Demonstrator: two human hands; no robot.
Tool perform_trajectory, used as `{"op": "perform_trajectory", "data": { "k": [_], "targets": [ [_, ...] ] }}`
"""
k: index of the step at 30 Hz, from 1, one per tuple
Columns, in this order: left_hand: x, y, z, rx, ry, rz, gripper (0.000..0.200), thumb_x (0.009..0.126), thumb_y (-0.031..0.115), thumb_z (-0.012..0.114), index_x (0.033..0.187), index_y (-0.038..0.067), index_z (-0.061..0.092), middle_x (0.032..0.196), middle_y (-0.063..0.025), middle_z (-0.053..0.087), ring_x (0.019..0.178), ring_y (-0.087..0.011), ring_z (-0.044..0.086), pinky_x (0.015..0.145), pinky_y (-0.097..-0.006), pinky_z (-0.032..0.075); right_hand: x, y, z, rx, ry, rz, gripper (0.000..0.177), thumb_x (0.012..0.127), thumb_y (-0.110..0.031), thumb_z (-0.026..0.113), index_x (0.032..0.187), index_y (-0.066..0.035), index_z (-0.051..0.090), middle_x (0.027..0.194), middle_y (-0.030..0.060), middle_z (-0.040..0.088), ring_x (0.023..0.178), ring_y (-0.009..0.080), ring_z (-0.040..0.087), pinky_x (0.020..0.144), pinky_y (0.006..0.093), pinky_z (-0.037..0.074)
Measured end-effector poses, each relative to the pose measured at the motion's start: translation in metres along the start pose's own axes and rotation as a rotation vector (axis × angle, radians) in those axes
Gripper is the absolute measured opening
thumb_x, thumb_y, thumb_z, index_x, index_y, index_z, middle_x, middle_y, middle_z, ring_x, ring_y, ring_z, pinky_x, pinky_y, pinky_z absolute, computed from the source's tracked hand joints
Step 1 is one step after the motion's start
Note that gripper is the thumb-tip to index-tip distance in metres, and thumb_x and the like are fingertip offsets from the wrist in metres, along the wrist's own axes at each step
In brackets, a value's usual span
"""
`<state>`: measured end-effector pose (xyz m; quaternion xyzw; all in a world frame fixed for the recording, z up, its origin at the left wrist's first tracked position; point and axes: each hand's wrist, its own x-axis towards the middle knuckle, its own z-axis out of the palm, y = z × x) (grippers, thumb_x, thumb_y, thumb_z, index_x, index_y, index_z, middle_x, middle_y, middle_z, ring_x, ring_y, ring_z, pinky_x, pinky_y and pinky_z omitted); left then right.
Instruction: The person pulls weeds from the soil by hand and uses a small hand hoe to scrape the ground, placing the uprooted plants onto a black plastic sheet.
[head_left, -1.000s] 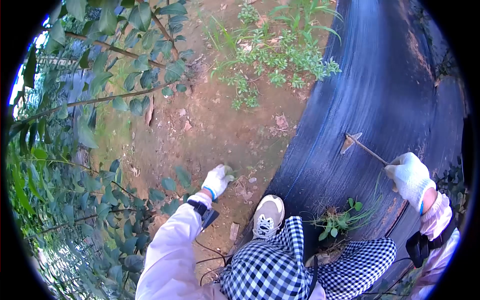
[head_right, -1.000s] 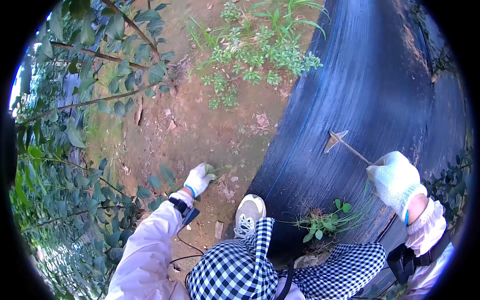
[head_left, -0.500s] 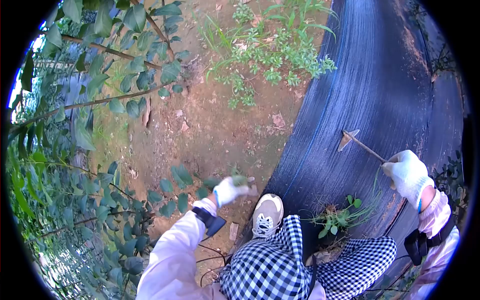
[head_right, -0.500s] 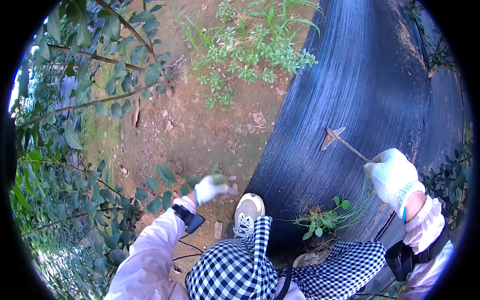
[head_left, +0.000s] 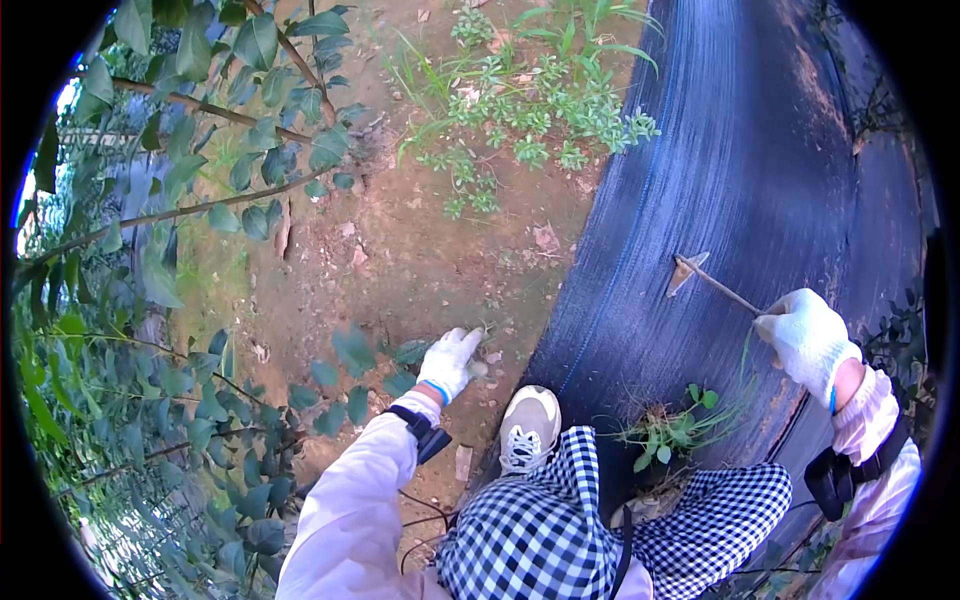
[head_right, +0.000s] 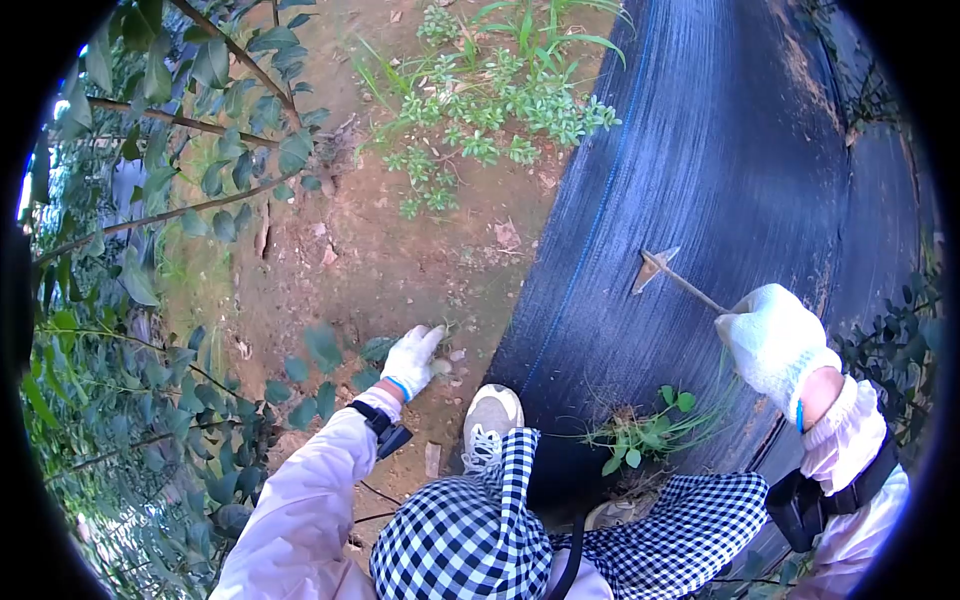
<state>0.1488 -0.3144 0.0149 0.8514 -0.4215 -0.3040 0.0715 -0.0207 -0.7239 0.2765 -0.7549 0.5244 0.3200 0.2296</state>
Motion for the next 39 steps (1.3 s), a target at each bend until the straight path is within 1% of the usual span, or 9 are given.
{"op": "perform_trajectory", "data": {
  "k": [6, 12, 18, 23, 26, 29, 34, 36, 39],
  "targets": [
    [0.02, -0.003, 0.003, 0.054, 0.09, 0.308, 0.022, 0.084, 0.025, 0.065, 0.103, 0.015, 0.063, 0.093, -0.0117, 0.06, 0.09, -0.0343, 0.062, 0.074, -0.0453, 0.051, 0.0, -0.003, 0.0, -0.044, -0.001, 0.006, 0.03, 0.082, -0.018, 0.063, 0.1, 0.004, 0.072, 0.067, 0.0114, 0.067, 0.059, 0.0193, 0.069, 0.059, 0.0309, 0.054],
    [0.025, -0.005, 0.027, -0.123, 0.088, 0.041, 0.024, 0.081, 0.014, 0.068, 0.104, 0.012, 0.062, 0.092, -0.013, 0.062, 0.086, -0.0371, 0.063, 0.076, -0.0432, 0.052, 0.003, 0.004, 0.002, -0.037, 0.018, -0.02, 0.03, 0.084, -0.019, 0.063, 0.101, 0.004, 0.071, 0.066, 0.0115, 0.067, 0.059, 0.019, 0.068, 0.059, 0.0309, 0.054],
    [0.025, -0.018, -0.001, -1.05, 0.379, -0.416, 0.008, 0.09, 0.004, 0.063, 0.096, 0.004, 0.058, 0.083, -0.0019, 0.06, 0.079, -0.0148, 0.06, 0.071, -0.0305, 0.051, -0.006, -0.009, -0.001, -0.047, -0.012, 0.041, 0.031, 0.085, -0.022, 0.063, 0.101, 0.003, 0.072, 0.075, 0.0148, 0.069, 0.071, 0.0247, 0.07, 0.07, 0.0345, 0.054],
    [0.042, -0.017, -0.012, -0.17, 0.255, 0.036, 0.038, 0.075, 0.009, 0.074, 0.111, 0.009, 0.062, 0.105, -0.0154, 0.062, 0.097, -0.0372, 0.06, 0.083, -0.0405, 0.051, -0.004, -0.01, -0.003, -0.027, -0.015, 0.036, 0.03, 0.084, -0.018, 0.063, 0.101, 0.006, 0.071, 0.065, 0.0123, 0.066, 0.06, 0.0197, 0.069, 0.062, 0.0317, 0.054],
    [0.059, -0.011, -0.004, 0.12, 0.133, 0.065, 0.031, 0.077, 0.016, 0.072, 0.106, 0.008, 0.065, 0.102, -0.0162, 0.062, 0.096, -0.0358, 0.061, 0.082, -0.0413, 0.051, -0.003, -0.005, 0.001, -0.041, 0.008, 0.019, 0.031, 0.083, -0.018, 0.063, 0.101, 0.006, 0.071, 0.067, 0.0128, 0.067, 0.061, 0.02, 0.069, 0.063, 0.0317, 0.054],
    [0.069, -0.02, 0.005, -0.548, 0.11, -0.166, 0.026, 0.079, 0.017, 0.069, 0.103, 0.009, 0.066, 0.098, -0.0148, 0.061, 0.093, -0.0345, 0.062, 0.081, -0.0413, 0.051, -0.002, -0.004, -0.001, -0.056, 0.033, 0.01, 0.031, 0.083, -0.018, 0.063, 0.102, 0.006, 0.071, 0.069, 0.0135, 0.068, 0.062, 0.0204, 0.07, 0.063, 0.0317, 0.054],
    [0.073, 0.012, -0.016, -0.048, 0.054, 0.354, 0.021, 0.079, 0.013, 0.068, 0.1, 0.011, 0.067, 0.096, -0.0135, 0.061, 0.091, -0.0354, 0.062, 0.08, -0.0406, 0.051, -0.007, -0.015, -0.005, -0.045, -0.018, 0.08, 0.032, 0.084, -0.026, 0.065, 0.1, 0.0, 0.073, 0.081, 0.0156, 0.071, 0.079, 0.0266, 0.071, 0.076, 0.0348, 0.054],
    [0.076, 0.01, -0.007, 0.067, 0.048, 0.381, 0.022, 0.079, 0.01, 0.068, 0.101, 0.01, 0.066, 0.098, -0.0141, 0.061, 0.093, -0.0361, 0.061, 0.08, -0.041, 0.051, -0.009, -0.016, -0.005, -0.04, -0.022, 0.102, 0.032, 0.084, -0.026, 0.065, 0.101, 0.0, 0.073, 0.081, 0.0155, 0.071, 0.079, 0.0267, 0.071, 0.076, 0.0347, 0.054],
    [0.078, 0.008, 0.001, -0.31, 0.115, 0.102, 0.023, 0.079, 0.007, 0.067, 0.102, 0.007, 0.065, 0.098, -0.0141, 0.061, 0.093, -0.0365, 0.06, 0.08, -0.0416, 0.051, -0.005, -0.007, 0.0, -0.029, 0.01, 0.022, 0.032, 0.083, -0.019, 0.063, 0.102, 0.005, 0.071, 0.068, 0.0138, 0.068, 0.062, 0.0208, 0.07, 0.064, 0.0324, 0.054]
  ]
}}
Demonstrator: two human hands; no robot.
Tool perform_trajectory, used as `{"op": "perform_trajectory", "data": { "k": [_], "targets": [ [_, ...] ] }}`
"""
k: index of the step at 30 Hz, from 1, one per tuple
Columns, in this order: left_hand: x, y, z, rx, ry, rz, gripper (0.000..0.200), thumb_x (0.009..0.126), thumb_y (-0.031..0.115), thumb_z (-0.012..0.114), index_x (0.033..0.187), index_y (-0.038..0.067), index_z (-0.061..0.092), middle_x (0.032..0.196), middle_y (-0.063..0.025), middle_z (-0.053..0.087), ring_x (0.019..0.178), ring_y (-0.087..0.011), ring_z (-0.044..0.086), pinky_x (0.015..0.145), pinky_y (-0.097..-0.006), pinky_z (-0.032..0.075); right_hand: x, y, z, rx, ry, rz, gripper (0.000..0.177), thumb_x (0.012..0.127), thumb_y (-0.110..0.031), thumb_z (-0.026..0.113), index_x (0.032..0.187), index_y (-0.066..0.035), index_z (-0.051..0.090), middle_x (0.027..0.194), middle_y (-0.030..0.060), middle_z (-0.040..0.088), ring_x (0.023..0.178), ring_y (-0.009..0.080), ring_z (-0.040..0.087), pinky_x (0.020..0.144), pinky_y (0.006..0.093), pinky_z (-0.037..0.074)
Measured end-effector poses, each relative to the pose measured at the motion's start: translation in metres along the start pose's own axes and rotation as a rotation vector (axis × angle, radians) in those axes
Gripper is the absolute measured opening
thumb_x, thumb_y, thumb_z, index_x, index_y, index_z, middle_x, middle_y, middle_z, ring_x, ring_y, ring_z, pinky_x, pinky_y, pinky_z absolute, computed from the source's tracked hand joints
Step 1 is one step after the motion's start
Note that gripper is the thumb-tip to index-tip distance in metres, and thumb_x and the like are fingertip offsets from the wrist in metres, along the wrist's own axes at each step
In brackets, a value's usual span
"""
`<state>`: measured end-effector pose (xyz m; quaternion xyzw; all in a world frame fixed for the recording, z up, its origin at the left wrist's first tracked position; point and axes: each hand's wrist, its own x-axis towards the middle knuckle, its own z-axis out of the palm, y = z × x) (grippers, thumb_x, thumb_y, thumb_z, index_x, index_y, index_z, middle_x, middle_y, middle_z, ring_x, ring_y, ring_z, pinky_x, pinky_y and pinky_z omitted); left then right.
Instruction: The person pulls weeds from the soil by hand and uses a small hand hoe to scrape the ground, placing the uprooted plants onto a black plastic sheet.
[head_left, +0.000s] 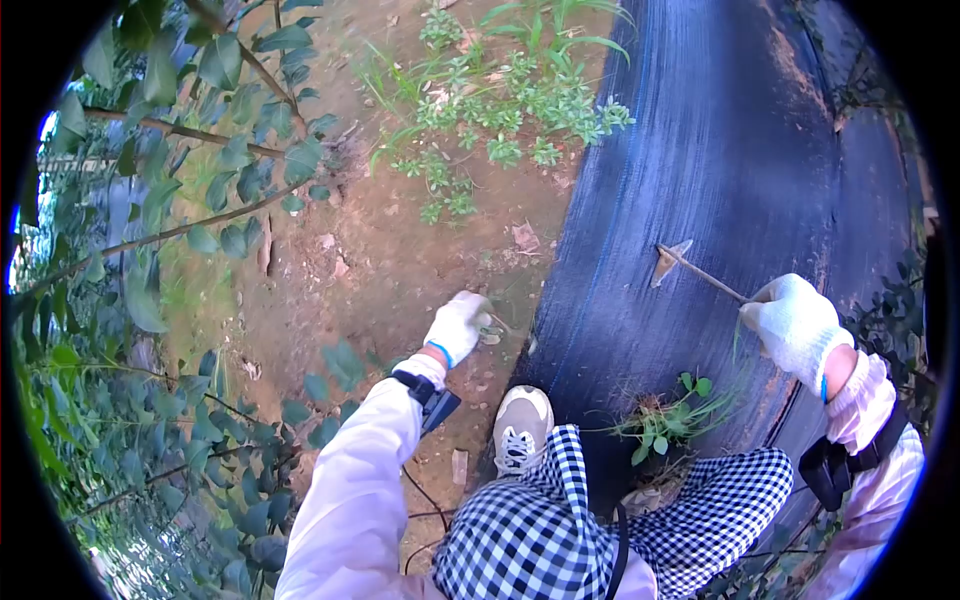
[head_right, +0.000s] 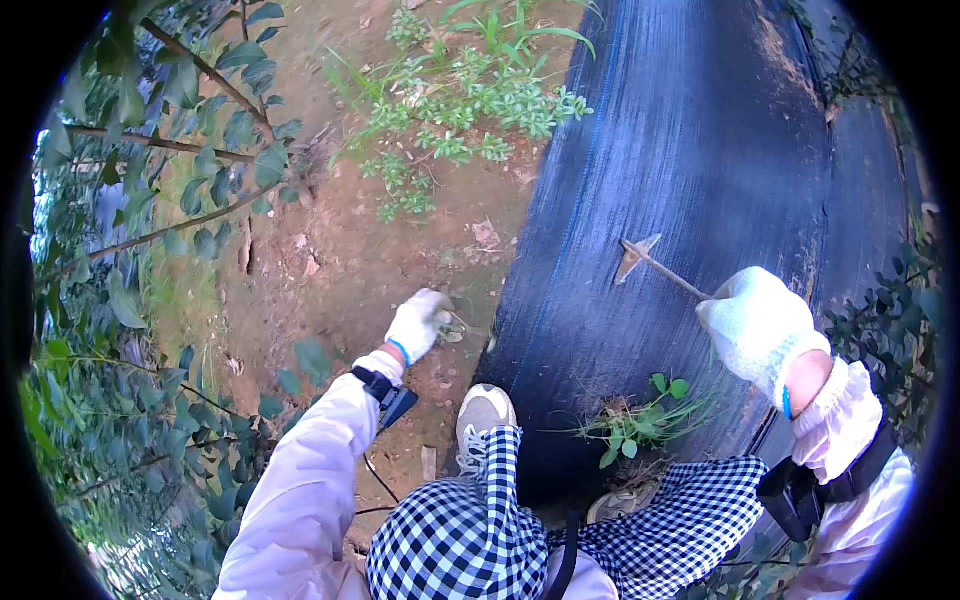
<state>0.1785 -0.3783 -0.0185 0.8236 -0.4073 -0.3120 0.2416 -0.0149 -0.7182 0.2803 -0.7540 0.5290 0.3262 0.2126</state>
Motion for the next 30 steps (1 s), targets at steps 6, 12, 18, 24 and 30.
{"op": "perform_trajectory", "data": {
  "k": [6, 12, 18, 24, 30],
  "targets": [
    [-0.024, 0.004, 0.009, 0.228, -0.268, 0.357, 0.024, 0.08, 0.018, 0.068, 0.101, 0.009, 0.062, 0.093, -0.0119, 0.06, 0.091, -0.0343, 0.06, 0.078, -0.0433, 0.052, -0.002, -0.005, -0.004, -0.032, -0.036, 0.049, 0.032, 0.084, -0.028, 0.065, 0.1, -0.001, 0.073, 0.089, 0.0187, 0.072, 0.089, 0.0301, 0.07, 0.082, 0.0373, 0.053],
    [-0.023, 0.016, 0.017, 0.214, -0.171, 0.362, 0.021, 0.076, 0.017, 0.066, 0.096, 0.01, 0.064, 0.093, -0.0137, 0.061, 0.092, -0.0347, 0.061, 0.076, -0.0439, 0.05, -0.003, -0.004, -0.002, -0.046, -0.019, 0.067, 0.031, 0.084, -0.029, 0.066, 0.1, -0.003, 0.074, 0.089, 0.0184, 0.072, 0.09, 0.0317, 0.07, 0.082, 0.0377, 0.053],
    [0.016, -0.034, -0.012, -0.039, 0.368, -0.241, 0.021, 0.082, 0.01, 0.066, 0.102, 0.005, 0.062, 0.095, -0.0171, 0.063, 0.088, -0.036, 0.063, 0.076, -0.0415, 0.052, 0.0, 0.0, -0.002, -0.032, -0.022, 0.048, 0.032, 0.084, -0.031, 0.066, 0.099, -0.003, 0.074, 0.087, 0.0192, 0.071, 0.088, 0.0322, 0.07, 0.082, 0.0378, 0.053],
    [0.103, -0.046, -0.066, 0.061, 0.56, -0.277, 0.035, 0.081, 0.015, 0.069, 0.111, 0.001, 0.06, 0.108, -0.0217, 0.063, 0.104, -0.0384, 0.06, 0.091, -0.0408, 0.047, -0.004, -0.008, -0.004, -0.032, -0.038, 0.085, 0.032, 0.084, -0.03, 0.065, 0.099, -0.004, 0.075, 0.087, 0.0192, 0.071, 0.088, 0.0328, 0.07, 0.083, 0.0375, 0.053],
    [0.178, -0.021, -0.085, 0.138, 0.533, -0.084, 0.034, 0.081, 0.019, 0.065, 0.113, 0.011, 0.063, 0.11, -0.0201, 0.063, 0.106, -0.0392, 0.06, 0.089, -0.0434, 0.05, -0.003, -0.009, -0.006, -0.002, -0.047, 0.075, 0.032, 0.083, -0.029, 0.064, 0.099, -0.003, 0.074, 0.088, 0.0196, 0.071, 0.089, 0.0342, 0.07, 0.083, 0.0379, 0.053]
  ]
}}
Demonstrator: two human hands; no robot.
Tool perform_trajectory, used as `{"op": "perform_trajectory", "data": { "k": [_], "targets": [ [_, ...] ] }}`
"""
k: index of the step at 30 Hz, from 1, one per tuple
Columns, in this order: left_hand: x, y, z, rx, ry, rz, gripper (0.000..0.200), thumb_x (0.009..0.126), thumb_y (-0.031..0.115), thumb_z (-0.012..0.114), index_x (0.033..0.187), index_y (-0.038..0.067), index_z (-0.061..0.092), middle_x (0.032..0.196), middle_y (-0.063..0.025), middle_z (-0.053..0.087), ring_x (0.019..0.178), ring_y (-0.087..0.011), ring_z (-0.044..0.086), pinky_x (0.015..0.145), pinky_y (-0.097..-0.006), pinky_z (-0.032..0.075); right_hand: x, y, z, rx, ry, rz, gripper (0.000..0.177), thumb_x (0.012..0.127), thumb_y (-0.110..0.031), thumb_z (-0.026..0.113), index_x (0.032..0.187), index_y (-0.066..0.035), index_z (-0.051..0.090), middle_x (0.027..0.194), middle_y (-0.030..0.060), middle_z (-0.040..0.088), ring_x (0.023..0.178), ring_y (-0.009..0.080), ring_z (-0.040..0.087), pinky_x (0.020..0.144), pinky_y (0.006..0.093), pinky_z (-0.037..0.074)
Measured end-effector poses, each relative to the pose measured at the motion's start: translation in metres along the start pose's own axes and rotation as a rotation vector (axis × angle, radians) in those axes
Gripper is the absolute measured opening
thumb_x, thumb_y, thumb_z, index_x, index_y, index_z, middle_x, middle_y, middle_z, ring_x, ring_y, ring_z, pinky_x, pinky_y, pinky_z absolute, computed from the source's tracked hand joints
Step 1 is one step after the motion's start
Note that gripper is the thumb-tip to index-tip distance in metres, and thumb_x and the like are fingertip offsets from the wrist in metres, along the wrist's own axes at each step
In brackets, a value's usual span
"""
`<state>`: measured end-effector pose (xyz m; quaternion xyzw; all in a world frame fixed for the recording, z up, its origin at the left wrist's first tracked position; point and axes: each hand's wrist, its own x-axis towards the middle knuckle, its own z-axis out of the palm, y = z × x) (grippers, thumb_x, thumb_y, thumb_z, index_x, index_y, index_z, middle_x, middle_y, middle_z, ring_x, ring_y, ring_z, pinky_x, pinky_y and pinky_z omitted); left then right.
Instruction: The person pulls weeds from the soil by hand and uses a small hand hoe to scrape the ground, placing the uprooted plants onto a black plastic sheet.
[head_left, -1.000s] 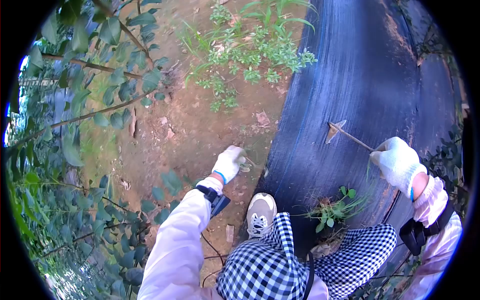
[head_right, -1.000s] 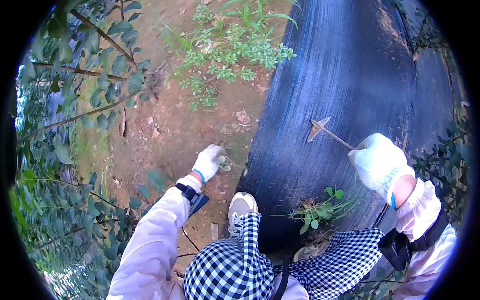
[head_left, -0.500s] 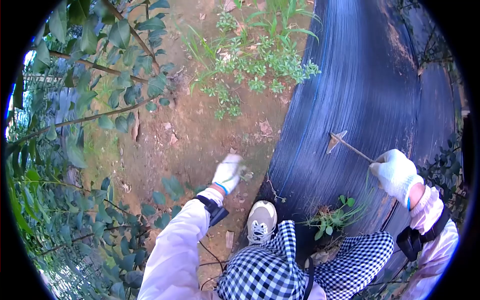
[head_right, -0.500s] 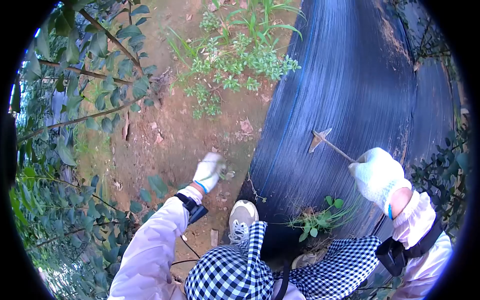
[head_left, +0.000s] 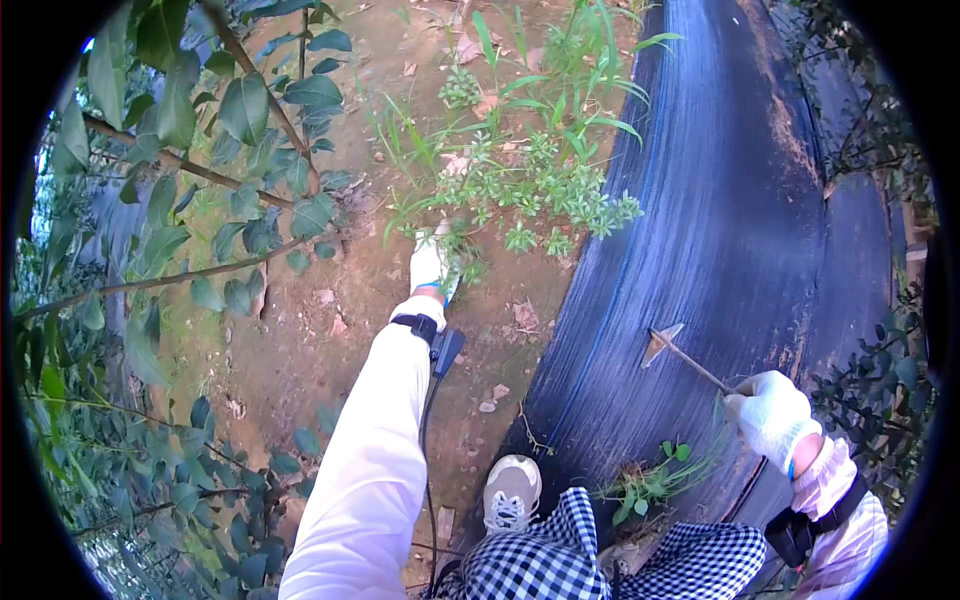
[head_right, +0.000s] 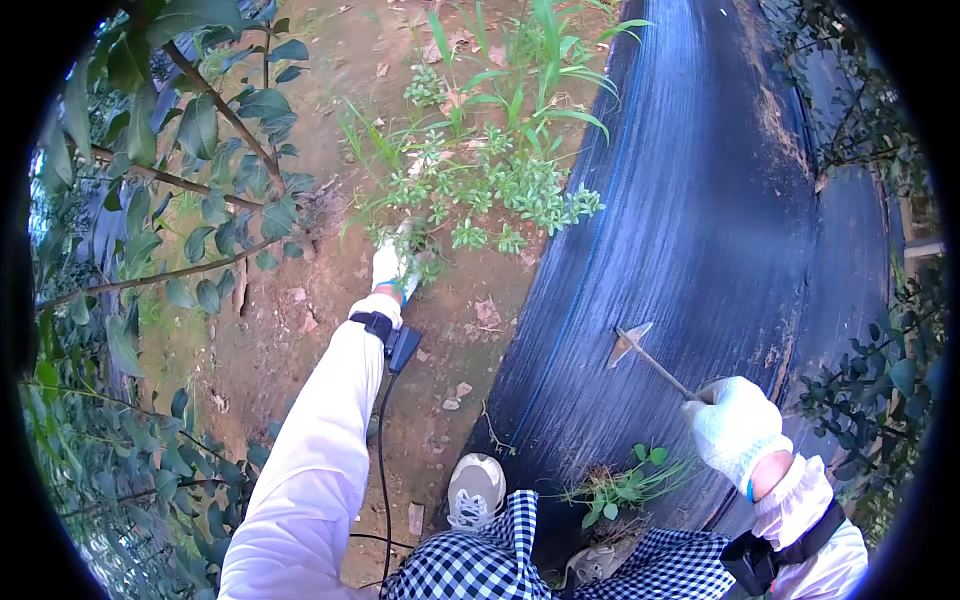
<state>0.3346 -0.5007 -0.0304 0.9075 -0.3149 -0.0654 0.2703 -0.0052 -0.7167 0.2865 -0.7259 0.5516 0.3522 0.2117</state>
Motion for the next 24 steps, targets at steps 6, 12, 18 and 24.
{"op": "perform_trajectory", "data": {
  "k": [6, 12, 18, 24],
  "targets": [
    [0.044, 0.006, 0.047, -0.418, -0.133, -0.041, 0.041, 0.078, 0.016, 0.069, 0.118, 0.007, 0.062, 0.119, -0.0198, 0.059, 0.111, -0.0371, 0.057, 0.094, -0.0425, 0.048, -0.003, -0.008, -0.004, 0.022, -0.013, 0.047, 0.033, 0.083, -0.029, 0.064, 0.099, -0.002, 0.074, 0.086, 0.0204, 0.071, 0.087, 0.0338, 0.07, 0.082, 0.0373, 0.053],
    [0.073, 0.082, 0.045, -0.005, -0.132, -0.018, 0.062, 0.072, 0.026, 0.081, 0.126, 0.01, 0.055, 0.119, -0.0148, 0.059, 0.115, -0.0365, 0.055, 0.097, -0.0444, 0.047, -0.004, -0.015, -0.006, 0.022, -0.023, 0.059, 0.034, 0.084, -0.031, 0.062, 0.099, -0.003, 0.074, 0.086, 0.0197, 0.071, 0.087, 0.0339, 0.07, 0.082, 0.038, 0.052],
    [0.096, 0.114, 0.07, 0.257, -0.272, 0.346, 0.034, 0.084, 0.022, 0.062, 0.116, 0.013, 0.065, 0.116, -0.0149, 0.063, 0.111, -0.0341, 0.058, 0.096, -0.0454, 0.046, -0.005, -0.022, -0.01, -0.005, -0.049, 0.071, 0.034, 0.085, -0.032, 0.06, 0.099, -0.003, 0.074, 0.085, 0.0208, 0.07, 0.087, 0.0355, 0.069, 0.082, 0.0399, 0.052],
    [0.094, 0.086, 0.081, -0.426, -0.161, -0.053, 0.034, 0.092, 0.032, 0.059, 0.111, 0.004, 0.066, 0.113, -0.0176, 0.068, 0.108, -0.0373, 0.06, 0.093, -0.0434, 0.046, -0.006, -0.025, -0.015, -0.045, -0.046, 0.085, 0.033, 0.085, -0.03, 0.059, 0.099, -0.004, 0.074, 0.088, 0.0202, 0.071, 0.088, 0.0361, 0.069, 0.082, 0.041, 0.053]
  ]
}}
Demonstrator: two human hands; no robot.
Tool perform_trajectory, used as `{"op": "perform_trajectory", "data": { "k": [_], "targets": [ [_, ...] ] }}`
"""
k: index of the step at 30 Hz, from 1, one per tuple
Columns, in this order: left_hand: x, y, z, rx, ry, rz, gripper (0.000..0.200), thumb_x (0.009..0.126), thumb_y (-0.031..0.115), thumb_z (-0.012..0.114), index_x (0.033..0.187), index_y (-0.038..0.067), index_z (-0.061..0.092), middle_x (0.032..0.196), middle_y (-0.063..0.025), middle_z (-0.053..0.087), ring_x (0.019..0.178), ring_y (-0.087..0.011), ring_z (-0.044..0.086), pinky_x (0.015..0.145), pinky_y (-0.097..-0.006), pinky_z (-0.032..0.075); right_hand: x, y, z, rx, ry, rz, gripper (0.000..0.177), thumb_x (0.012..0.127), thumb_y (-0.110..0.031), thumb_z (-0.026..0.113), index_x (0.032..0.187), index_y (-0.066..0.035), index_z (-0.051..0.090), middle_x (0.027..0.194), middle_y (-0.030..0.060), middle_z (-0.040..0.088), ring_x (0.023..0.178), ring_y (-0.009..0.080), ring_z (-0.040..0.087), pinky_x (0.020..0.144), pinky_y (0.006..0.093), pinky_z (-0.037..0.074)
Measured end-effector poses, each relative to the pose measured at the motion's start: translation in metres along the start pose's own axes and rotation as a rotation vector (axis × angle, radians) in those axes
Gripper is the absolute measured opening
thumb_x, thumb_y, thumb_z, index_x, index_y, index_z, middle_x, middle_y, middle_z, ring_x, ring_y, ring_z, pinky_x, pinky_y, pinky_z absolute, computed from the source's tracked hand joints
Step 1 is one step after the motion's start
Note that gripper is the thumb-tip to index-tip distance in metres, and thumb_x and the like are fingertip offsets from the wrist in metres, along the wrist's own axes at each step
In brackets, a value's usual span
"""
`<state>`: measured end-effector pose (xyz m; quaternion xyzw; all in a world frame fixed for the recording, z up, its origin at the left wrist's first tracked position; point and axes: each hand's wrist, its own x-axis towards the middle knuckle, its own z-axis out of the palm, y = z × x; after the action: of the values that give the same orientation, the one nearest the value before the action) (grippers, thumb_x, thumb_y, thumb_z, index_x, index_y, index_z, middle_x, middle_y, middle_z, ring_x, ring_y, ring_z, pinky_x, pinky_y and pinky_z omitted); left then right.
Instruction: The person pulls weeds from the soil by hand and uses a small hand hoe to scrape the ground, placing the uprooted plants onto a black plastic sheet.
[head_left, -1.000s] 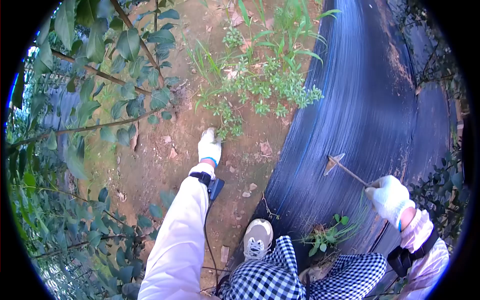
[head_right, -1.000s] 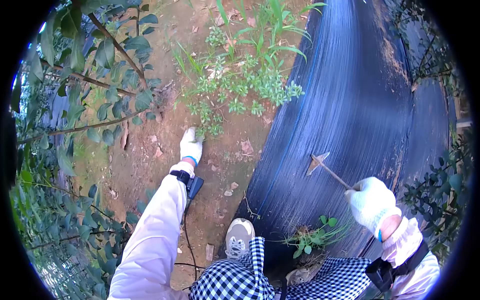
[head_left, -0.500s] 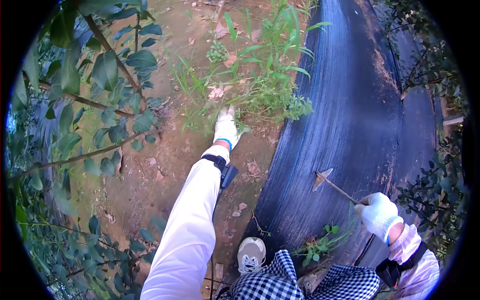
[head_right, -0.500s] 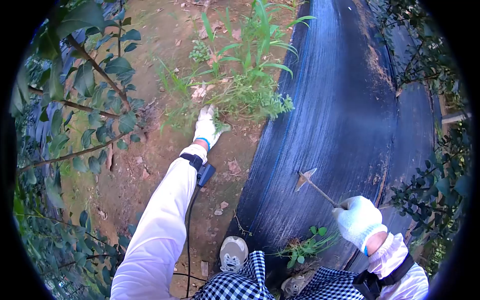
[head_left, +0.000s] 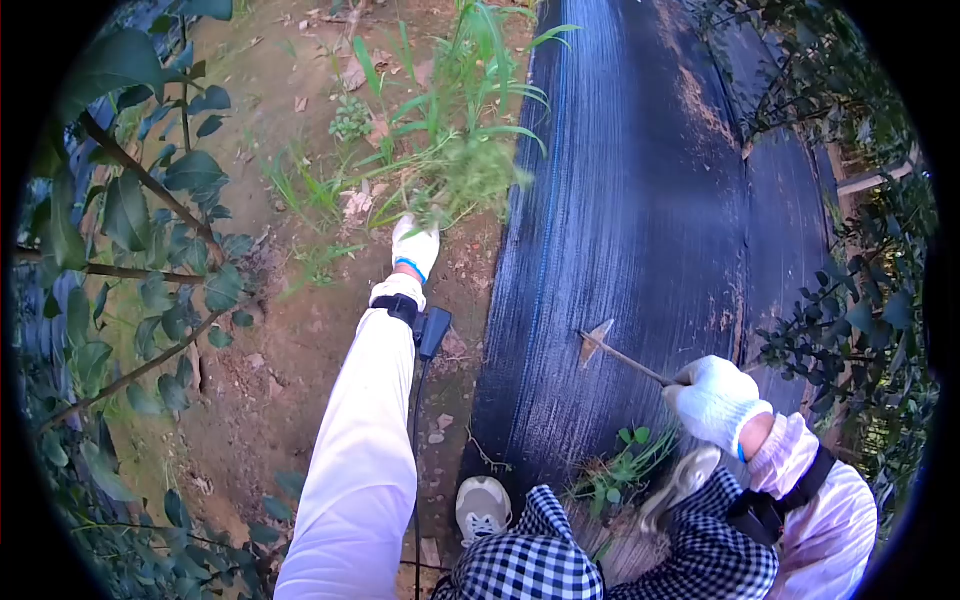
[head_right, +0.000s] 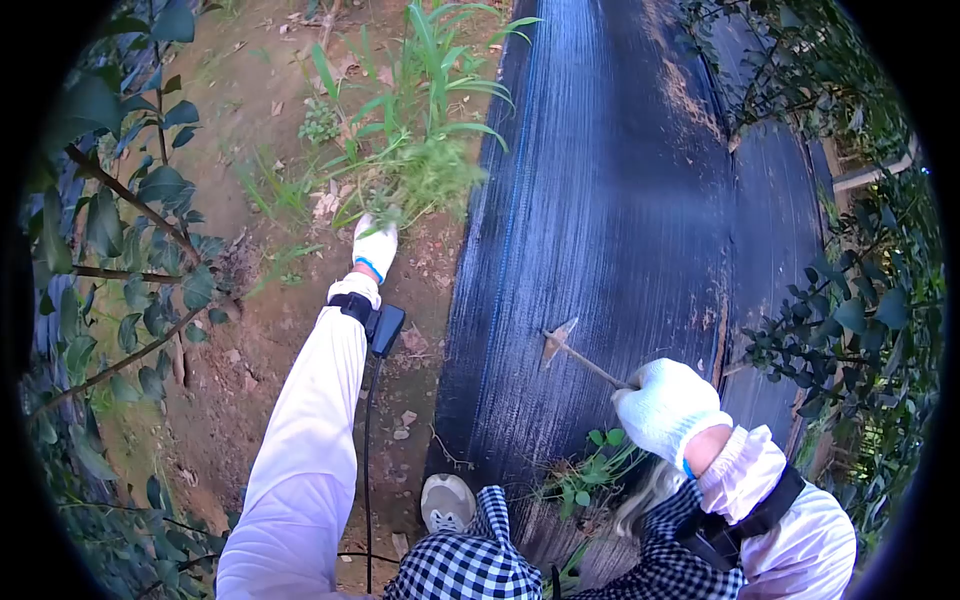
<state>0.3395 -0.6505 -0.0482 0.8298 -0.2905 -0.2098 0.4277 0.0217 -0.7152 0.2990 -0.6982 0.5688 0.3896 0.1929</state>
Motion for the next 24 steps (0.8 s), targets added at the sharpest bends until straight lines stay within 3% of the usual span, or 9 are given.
{"op": "perform_trajectory", "data": {
  "k": [5, 7, 11, 13, 15, 18, 21, 22, 24],
  "targets": [
    [0.001, -0.022, 0.018, -0.242, 0.402, -0.18, 0.043, 0.095, 0.037, 0.059, 0.118, 0.001, 0.064, 0.12, -0.0186, 0.066, 0.108, -0.0363, 0.061, 0.091, -0.0412, 0.046, 0.004, 0.008, -0.002, 0.03, -0.002, -0.021, 0.034, 0.084, -0.031, 0.061, 0.1, -0.004, 0.074, 0.088, 0.0195, 0.071, 0.088, 0.035, 0.069, 0.083, 0.0395, 0.053],
    [0.001, -0.016, 0.02, -0.881, 0.499, -0.453, 0.05, 0.095, 0.039, 0.061, 0.125, 0.0, 0.06, 0.124, -0.0127, 0.064, 0.107, -0.0275, 0.059, 0.096, -0.0399, 0.044, 0.013, 0.015, -0.006, 0.007, -0.006, -0.034, 0.034, 0.083, -0.031, 0.062, 0.101, -0.005, 0.074, 0.09, 0.0185, 0.072, 0.09, 0.0339, 0.07, 0.084, 0.0384, 0.053],
    [-0.069, 0.03, -0.01, -0.9, 0.643, -0.601, 0.046, 0.097, 0.04, 0.057, 0.12, 0.002, 0.064, 0.113, -0.012, 0.066, 0.092, -0.0195, 0.061, 0.07, -0.037, 0.053, 0.026, 0.028, -0.017, -0.047, -0.087, -0.119, 0.034, 0.084, -0.032, 0.061, 0.103, -0.006, 0.074, 0.089, 0.0189, 0.071, 0.09, 0.0338, 0.069, 0.084, 0.0391, 0.053],
    [-0.093, 0.019, -0.035, -0.877, 0.443, -0.71, 0.045, 0.097, 0.044, 0.056, 0.113, 0.003, 0.067, 0.086, -0.008, 0.067, 0.059, -0.0167, 0.058, 0.052, -0.0338, 0.049, 0.032, 0.036, -0.034, 0.002, -0.085, -0.124, 0.034, 0.084, -0.032, 0.061, 0.102, -0.006, 0.073, 0.088, 0.0191, 0.071, 0.089, 0.0339, 0.069, 0.084, 0.0391, 0.053],
    [-0.108, -0.009, -0.046, -0.85, 0.414, -0.774, 0.044, 0.098, 0.044, 0.054, 0.105, 0.004, 0.068, 0.076, -0.0056, 0.065, 0.053, -0.0169, 0.056, 0.048, -0.0332, 0.046, 0.034, 0.037, -0.062, -0.045, 0.054, -0.243, 0.033, 0.085, -0.031, 0.06, 0.102, -0.005, 0.073, 0.087, 0.0193, 0.071, 0.088, 0.0343, 0.069, 0.084, 0.0392, 0.052],
    [-0.141, 0.083, -0.042, -0.414, 0.292, -0.49, 0.05, 0.1, 0.047, 0.05, 0.081, 0.004, 0.067, 0.055, -0.0049, 0.056, 0.046, -0.0165, 0.056, 0.046, -0.033, 0.044, 0.059, 0.041, -0.101, 0.108, 0.356, -0.29, 0.031, 0.086, -0.028, 0.06, 0.101, -0.004, 0.073, 0.084, 0.0172, 0.071, 0.083, 0.0304, 0.07, 0.08, 0.0371, 0.053],
    [-0.164, 0.127, -0.012, -0.078, -0.333, 0.284, 0.031, 0.092, 0.026, 0.066, 0.113, 0.005, 0.062, 0.104, -0.011, 0.065, 0.091, -0.0215, 0.064, 0.076, -0.0347, 0.054, 0.123, 0.047, -0.145, 0.134, 0.437, -0.29, 0.033, 0.088, -0.031, 0.061, 0.103, -0.004, 0.072, 0.09, 0.0181, 0.071, 0.091, 0.0313, 0.069, 0.083, 0.0378, 0.051],
    [-0.168, 0.154, -0.008, -0.231, -0.691, -0.019, 0.062, 0.086, 0.034, 0.07, 0.136, 0.005, 0.047, 0.123, -0.0183, 0.059, 0.113, -0.0311, 0.058, 0.097, -0.037, 0.048, 0.146, 0.049, -0.16, 0.115, 0.431, -0.329, 0.034, 0.087, -0.032, 0.061, 0.102, -0.004, 0.072, 0.092, 0.0186, 0.071, 0.092, 0.0326, 0.069, 0.084, 0.0384, 0.051],
    [-0.152, 0.197, -0.014, 0.19, -0.883, 0.07, 0.089, 0.079, 0.045, 0.074, 0.146, 0.003, 0.033, 0.138, -0.0242, 0.047, 0.129, -0.037, 0.047, 0.109, -0.0393, 0.039, 0.183, 0.047, -0.18, 0.028, 0.464, -0.399, 0.034, 0.086, -0.032, 0.062, 0.101, -0.004, 0.073, 0.09, 0.0184, 0.071, 0.089, 0.0329, 0.069, 0.081, 0.0387, 0.052]
  ]
}}
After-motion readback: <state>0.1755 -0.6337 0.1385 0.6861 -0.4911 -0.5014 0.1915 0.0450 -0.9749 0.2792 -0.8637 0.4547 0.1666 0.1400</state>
